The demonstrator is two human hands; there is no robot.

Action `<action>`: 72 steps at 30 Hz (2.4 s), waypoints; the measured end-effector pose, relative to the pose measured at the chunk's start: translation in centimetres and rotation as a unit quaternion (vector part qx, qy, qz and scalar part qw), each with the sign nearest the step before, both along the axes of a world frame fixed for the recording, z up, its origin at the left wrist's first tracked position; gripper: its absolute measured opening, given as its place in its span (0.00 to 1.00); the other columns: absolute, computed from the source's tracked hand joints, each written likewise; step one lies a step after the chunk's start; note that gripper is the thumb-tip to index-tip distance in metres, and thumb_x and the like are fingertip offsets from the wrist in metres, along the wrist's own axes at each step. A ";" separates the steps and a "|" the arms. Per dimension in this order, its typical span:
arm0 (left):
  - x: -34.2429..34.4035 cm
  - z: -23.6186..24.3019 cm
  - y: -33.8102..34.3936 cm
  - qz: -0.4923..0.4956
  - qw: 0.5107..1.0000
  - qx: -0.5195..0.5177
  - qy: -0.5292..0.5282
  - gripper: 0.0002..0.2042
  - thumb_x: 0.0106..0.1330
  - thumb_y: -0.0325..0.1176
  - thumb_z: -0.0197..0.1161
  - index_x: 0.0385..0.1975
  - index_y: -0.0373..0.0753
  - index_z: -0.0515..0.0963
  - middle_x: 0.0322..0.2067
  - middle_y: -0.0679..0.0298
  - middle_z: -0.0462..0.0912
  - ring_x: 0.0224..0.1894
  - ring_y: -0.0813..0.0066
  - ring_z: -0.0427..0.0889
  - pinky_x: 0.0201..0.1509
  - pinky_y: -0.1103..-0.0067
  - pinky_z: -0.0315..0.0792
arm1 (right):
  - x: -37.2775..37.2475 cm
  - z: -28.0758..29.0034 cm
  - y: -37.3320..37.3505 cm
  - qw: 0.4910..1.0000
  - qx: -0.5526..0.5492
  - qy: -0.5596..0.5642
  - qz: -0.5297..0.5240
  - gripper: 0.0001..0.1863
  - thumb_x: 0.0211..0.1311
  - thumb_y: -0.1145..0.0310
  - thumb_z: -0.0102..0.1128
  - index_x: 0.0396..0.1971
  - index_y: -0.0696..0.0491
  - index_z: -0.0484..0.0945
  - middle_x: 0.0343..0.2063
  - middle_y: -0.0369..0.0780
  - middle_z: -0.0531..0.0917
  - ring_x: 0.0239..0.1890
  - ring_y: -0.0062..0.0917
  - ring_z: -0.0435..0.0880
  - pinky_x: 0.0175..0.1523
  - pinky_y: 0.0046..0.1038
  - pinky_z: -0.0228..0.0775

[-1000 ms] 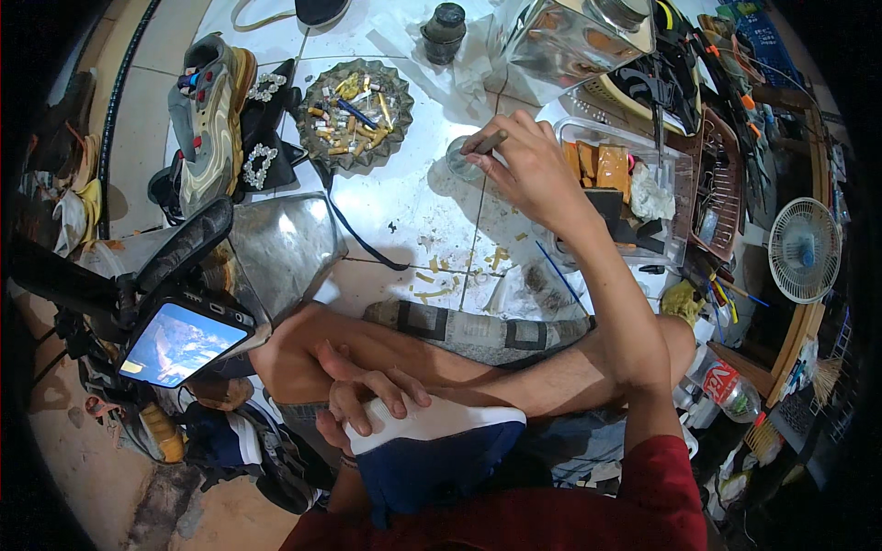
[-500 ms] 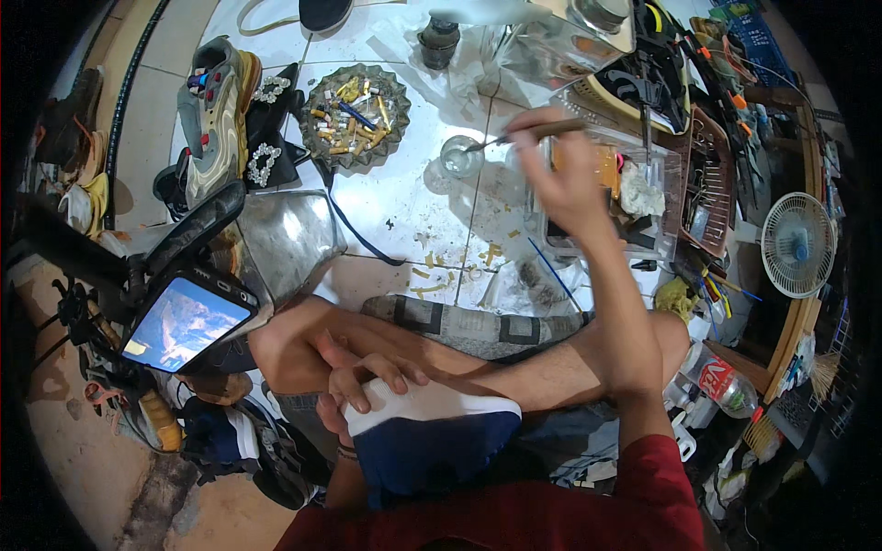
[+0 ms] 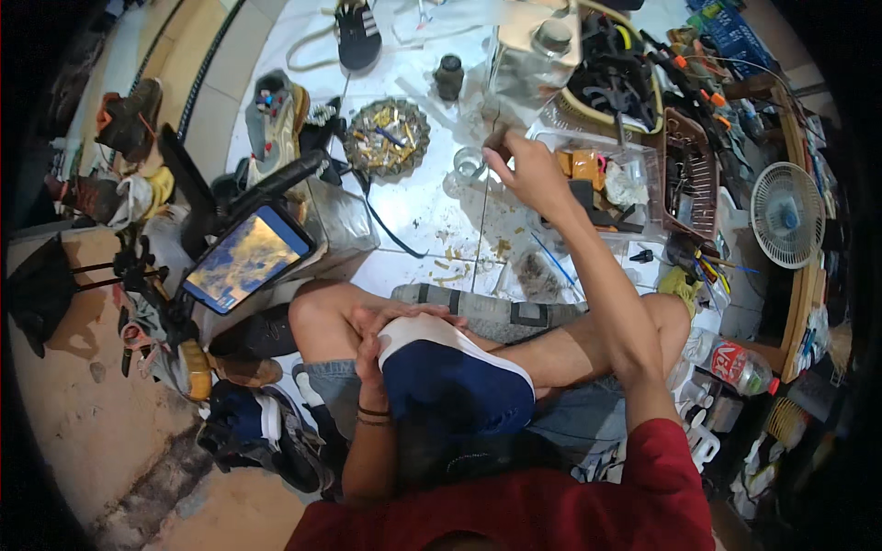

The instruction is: Applying adhesive and scraping the sole of a sneaker for repair.

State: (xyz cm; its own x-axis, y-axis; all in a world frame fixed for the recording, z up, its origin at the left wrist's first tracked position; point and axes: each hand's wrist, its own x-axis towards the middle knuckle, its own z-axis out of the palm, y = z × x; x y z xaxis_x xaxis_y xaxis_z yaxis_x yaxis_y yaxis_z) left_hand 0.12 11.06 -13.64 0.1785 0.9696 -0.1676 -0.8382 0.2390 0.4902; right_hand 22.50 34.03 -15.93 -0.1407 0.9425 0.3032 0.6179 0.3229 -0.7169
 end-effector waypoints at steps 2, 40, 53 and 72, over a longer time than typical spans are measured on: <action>0.0 -0.1 -0.1 -0.005 1.000 0.014 0.008 0.30 0.66 0.58 0.54 0.53 0.36 0.71 0.51 0.38 0.73 0.58 0.31 0.72 0.59 0.43 0.70 | 1.1 2.2 -1.2 0.990 -0.086 0.115 -0.016 0.15 0.68 0.63 0.60 0.36 0.62 0.81 0.28 0.45 0.86 0.29 0.28 0.86 0.36 0.30 0.76; 4.3 7.9 -13.0 0.076 0.647 0.388 0.653 0.29 0.34 0.46 0.85 0.42 0.51 0.86 0.64 0.44 0.62 0.65 0.45 0.67 0.66 0.60 0.67 | 0.4 8.5 -33.2 0.753 -0.110 0.648 0.027 0.10 0.75 0.69 0.50 0.48 0.60 0.70 0.41 0.41 0.78 0.40 0.27 0.83 0.48 0.49 0.86; 4.5 6.9 -12.3 0.114 0.659 0.386 0.635 0.24 0.34 0.40 0.85 0.37 0.49 0.88 0.61 0.48 0.67 0.63 0.51 0.71 0.63 0.65 0.71 | 0.6 9.1 -34.0 0.802 -0.078 0.586 0.089 0.08 0.73 0.73 0.52 0.44 0.62 0.69 0.37 0.48 0.84 0.37 0.23 0.83 0.43 0.22 0.78; 4.8 7.6 -12.6 0.104 0.644 0.373 0.659 0.22 0.34 0.38 0.83 0.36 0.47 0.88 0.61 0.46 0.67 0.63 0.49 0.70 0.64 0.63 0.69 | -0.3 8.9 -33.9 0.831 -0.081 0.547 0.061 0.07 0.70 0.75 0.56 0.41 0.63 0.71 0.37 0.47 0.85 0.37 0.21 0.84 0.44 0.21 0.78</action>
